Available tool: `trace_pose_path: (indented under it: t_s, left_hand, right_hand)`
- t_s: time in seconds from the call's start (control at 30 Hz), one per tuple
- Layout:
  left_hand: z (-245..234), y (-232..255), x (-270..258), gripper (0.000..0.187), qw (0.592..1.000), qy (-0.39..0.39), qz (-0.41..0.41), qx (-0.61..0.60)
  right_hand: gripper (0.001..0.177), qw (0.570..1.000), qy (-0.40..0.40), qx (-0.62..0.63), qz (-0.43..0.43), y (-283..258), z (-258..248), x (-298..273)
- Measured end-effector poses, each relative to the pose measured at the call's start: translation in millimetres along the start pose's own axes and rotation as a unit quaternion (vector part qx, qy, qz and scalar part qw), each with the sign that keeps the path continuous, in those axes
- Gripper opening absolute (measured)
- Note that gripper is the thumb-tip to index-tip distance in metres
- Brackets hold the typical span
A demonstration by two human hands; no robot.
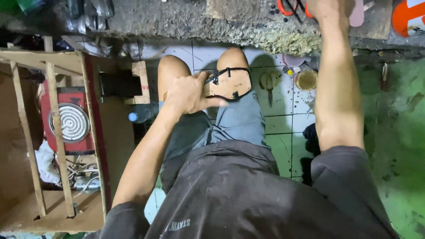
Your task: Assembling a sandal by fitting and securing straps onto a shoe last and sole.
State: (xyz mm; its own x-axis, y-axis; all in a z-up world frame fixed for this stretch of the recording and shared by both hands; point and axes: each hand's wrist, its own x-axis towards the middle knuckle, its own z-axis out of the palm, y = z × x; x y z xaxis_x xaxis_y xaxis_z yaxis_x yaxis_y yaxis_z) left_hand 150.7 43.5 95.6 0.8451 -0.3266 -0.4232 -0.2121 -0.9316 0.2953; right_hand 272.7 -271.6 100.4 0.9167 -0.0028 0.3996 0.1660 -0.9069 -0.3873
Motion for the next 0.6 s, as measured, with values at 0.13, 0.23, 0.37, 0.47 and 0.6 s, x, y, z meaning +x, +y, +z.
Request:
trace_pose_path:
  t_s: [0.13, 0.23, 0.37, 0.47, 0.6]
  left_hand:
    - [11, 1, 9, 0.093, 0.999, -0.028, 0.010, 0.030]
    - [12, 1, 13, 0.093, 0.999, -0.037, 0.003, 0.020]
    - [7, 4, 13, 0.090, 0.998, -0.061, 0.009, 0.017]
    - [8, 4, 14, 0.088, 0.998, -0.044, 0.002, 0.034]
    - [8, 5, 14, 0.089, 0.998, -0.045, 0.014, 0.037]
  right_hand:
    - [0.019, 0.994, 0.022, 0.106, -0.028, 0, -7, -21]
    - [0.023, 0.984, 0.038, 0.171, -0.039, -1, -24, -41]
    - [0.012, 0.957, 0.026, 0.290, 0.005, -100, -61, -111]
    - [0.033, 0.916, 0.052, 0.396, -0.026, -114, -38, -158]
    - [0.021, 0.888, -0.090, 0.431, 0.132, -86, 22, -227]
